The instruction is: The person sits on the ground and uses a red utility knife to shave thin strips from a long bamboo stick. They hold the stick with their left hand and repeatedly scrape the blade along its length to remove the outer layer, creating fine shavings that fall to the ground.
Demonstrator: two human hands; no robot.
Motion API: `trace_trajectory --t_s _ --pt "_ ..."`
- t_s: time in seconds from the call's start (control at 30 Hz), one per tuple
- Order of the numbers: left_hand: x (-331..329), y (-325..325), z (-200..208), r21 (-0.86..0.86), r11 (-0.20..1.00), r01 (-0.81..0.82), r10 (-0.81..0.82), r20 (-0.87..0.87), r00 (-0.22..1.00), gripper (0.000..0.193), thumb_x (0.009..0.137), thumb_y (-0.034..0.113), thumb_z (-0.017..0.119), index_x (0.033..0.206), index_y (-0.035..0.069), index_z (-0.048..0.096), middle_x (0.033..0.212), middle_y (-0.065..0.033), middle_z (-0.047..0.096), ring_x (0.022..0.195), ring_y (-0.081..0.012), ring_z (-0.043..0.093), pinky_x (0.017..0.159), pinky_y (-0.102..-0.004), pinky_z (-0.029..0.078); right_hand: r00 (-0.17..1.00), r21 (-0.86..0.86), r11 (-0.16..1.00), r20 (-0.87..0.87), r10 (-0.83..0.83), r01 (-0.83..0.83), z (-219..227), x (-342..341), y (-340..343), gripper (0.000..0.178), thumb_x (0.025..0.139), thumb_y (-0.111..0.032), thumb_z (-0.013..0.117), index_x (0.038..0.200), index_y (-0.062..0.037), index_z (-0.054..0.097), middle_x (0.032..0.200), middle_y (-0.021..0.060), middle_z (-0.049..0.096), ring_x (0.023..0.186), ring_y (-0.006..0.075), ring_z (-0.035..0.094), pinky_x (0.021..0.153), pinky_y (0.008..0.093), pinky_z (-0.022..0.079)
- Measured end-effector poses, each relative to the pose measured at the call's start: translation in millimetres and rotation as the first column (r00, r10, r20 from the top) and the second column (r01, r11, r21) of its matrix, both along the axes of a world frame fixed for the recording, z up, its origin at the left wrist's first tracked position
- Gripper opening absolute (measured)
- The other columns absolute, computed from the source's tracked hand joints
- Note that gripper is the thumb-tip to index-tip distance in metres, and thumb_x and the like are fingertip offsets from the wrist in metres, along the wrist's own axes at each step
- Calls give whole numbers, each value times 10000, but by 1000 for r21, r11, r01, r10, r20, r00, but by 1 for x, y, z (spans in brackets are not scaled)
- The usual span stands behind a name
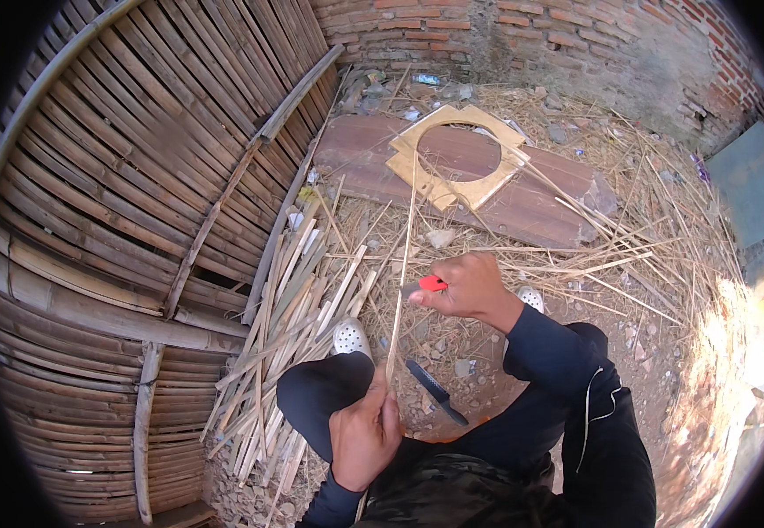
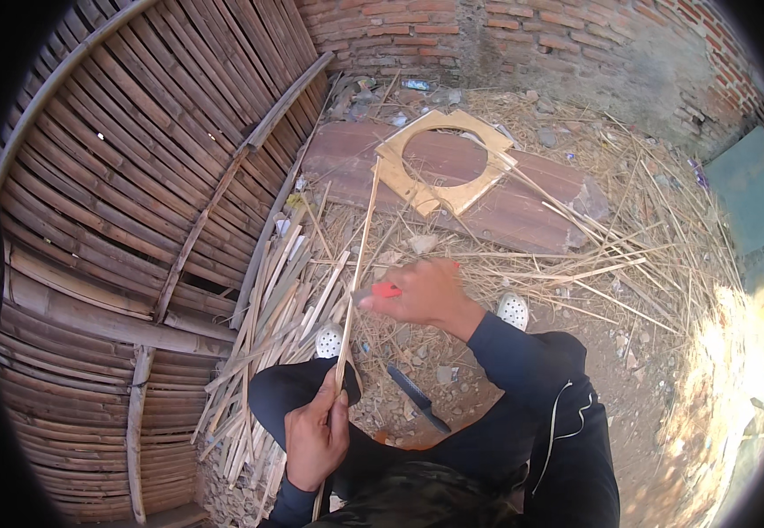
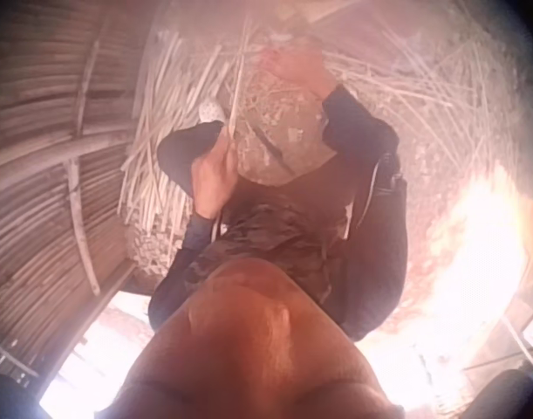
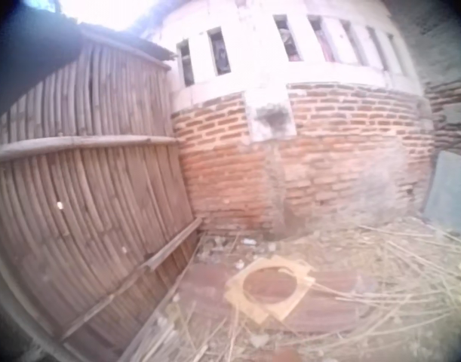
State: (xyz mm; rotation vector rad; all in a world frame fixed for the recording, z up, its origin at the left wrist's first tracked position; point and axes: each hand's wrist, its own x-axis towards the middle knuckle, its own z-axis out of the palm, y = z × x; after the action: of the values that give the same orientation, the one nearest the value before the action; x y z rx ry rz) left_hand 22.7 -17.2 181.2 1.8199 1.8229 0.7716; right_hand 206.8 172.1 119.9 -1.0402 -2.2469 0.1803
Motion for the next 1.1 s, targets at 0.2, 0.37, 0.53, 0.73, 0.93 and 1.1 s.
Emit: trace_trajectory --t_s 0.2,0.37,0.53,0.73,0.93,1.1 --pt "0 -4 -10 17 1000 -8 5 131 991 377 889 70 588 1255 -21 584 664 -218 597 562 -352 631 529 -380 488 998 -50 997 18 59 -58 0 1 -15 598 807 -676 583 647 -103 631 520 98 572 459 300 582 444 407 441" --pt "3 -13 -2 -97 995 0 25 252 967 347 904 76 582 1226 -53 586 675 -227 592 574 -351 644 548 -358 501 989 -73 989 73 -126 131 -10 17 25 622 835 -695 533 724 -105 696 545 119 599 521 313 624 494 422 473" --pt "-3 -26 -15 -87 994 70 -37 333 942 335 910 71 570 1216 -64 584 686 -222 608 601 -341 663 561 -352 508 982 -208 960 66 -175 185 -9 28 36 630 830 -699 535 664 -108 674 541 120 593 528 324 620 506 428 475" --pt "-2 -17 -11 -11 1000 3 0 246 969 343 899 56 564 1221 -62 580 712 -238 622 634 -359 668 569 -365 515 989 -68 987 -28 142 -144 -5 -1 -20 596 804 -657 606 594 -100 596 503 106 544 472 312 569 454 421 424" --pt "1 -9 3 -101 995 -9 29 193 981 346 898 66 579 1227 -39 589 678 -235 603 611 -366 655 543 -361 497 997 -39 997 -12 -70 70 -3 8 12 617 827 -650 576 638 -64 613 532 129 559 494 330 575 485 438 436" --pt "3 -36 -7 -80 989 127 -100 279 955 353 888 59 599 1225 -43 592 674 -219 616 600 -341 662 539 -343 496 959 -284 924 -45 -281 257 -9 41 63 672 865 -686 485 661 -70 661 532 143 585 524 337 613 517 461 466"
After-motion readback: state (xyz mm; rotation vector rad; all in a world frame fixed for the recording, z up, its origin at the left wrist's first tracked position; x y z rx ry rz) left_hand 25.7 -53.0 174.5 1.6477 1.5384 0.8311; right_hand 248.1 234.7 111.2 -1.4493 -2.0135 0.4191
